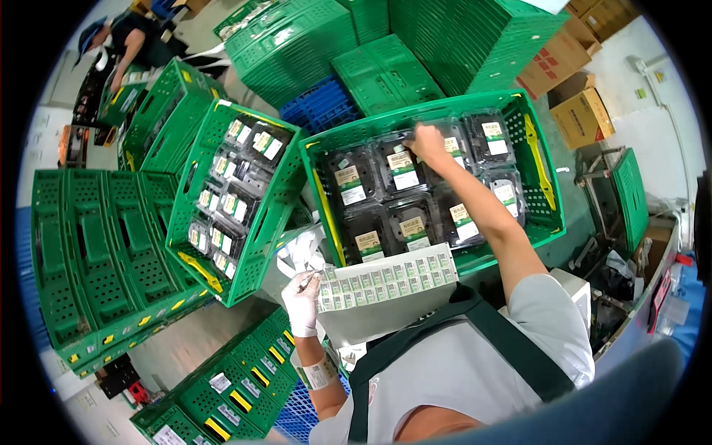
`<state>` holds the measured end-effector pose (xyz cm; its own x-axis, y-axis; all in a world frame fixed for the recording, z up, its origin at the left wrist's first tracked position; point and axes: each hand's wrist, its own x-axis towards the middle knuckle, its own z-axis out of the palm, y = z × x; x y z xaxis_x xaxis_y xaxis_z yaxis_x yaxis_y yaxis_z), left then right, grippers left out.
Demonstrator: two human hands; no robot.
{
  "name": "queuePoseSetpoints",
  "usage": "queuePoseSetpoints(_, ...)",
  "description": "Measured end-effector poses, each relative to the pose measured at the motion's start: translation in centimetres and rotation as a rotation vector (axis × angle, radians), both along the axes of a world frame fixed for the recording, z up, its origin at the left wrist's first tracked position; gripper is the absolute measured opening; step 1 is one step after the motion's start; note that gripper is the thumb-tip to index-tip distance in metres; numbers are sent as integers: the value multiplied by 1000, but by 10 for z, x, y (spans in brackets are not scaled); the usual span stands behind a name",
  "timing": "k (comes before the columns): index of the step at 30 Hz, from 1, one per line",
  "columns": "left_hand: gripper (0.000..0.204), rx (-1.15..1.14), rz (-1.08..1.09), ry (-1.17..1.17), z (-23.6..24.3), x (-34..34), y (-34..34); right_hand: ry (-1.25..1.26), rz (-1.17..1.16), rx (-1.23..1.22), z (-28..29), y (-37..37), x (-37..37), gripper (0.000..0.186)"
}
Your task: The person applies labels to plastic containers of food inside green crates, moves crates onto a blue pallet, and transfers plastic containers between crates by hand.
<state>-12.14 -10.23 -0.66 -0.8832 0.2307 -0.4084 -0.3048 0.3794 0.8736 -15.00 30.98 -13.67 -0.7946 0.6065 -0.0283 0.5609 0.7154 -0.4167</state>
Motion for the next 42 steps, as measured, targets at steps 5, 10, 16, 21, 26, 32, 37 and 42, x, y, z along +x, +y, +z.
queuePoseSetpoints(5, 9, -29, -40, 7, 6, 2, 23, 175, -147, -553, 18, 54, 34, 22)
queuePoseSetpoints(10, 8, -11, -59, -18, 6, 7, 47, -142, -81, 7, -1, 87, 47, 27)
queuePoseSetpoints(16, 9, 6, -57, 0, 3, 16, 62, 129, -147, -280, 25, 158, 92, 24)
queuePoseSetpoints(21, 10, 4, -99, -21, 0, 20, 78, 289, -119, -608, 15, 212, 108, 16)
queuePoseSetpoints(26, 10, -3, -187, -22, 6, 30, 104, 210, 32, -380, -15, 226, 103, 16)
queuePoseSetpoints(32, 15, -110, -331, 116, 15, 41, 116, 106, 107, 139, -27, 209, 102, 23)
queuePoseSetpoints(37, 31, 21, -347, -51, 9, 43, 125, 284, 96, -65, -7, 151, 106, 24)
queuePoseSetpoints(42, 31, 98, -153, 7, 4, 57, 129, -3, 500, -1135, 121, -33, 114, 22)
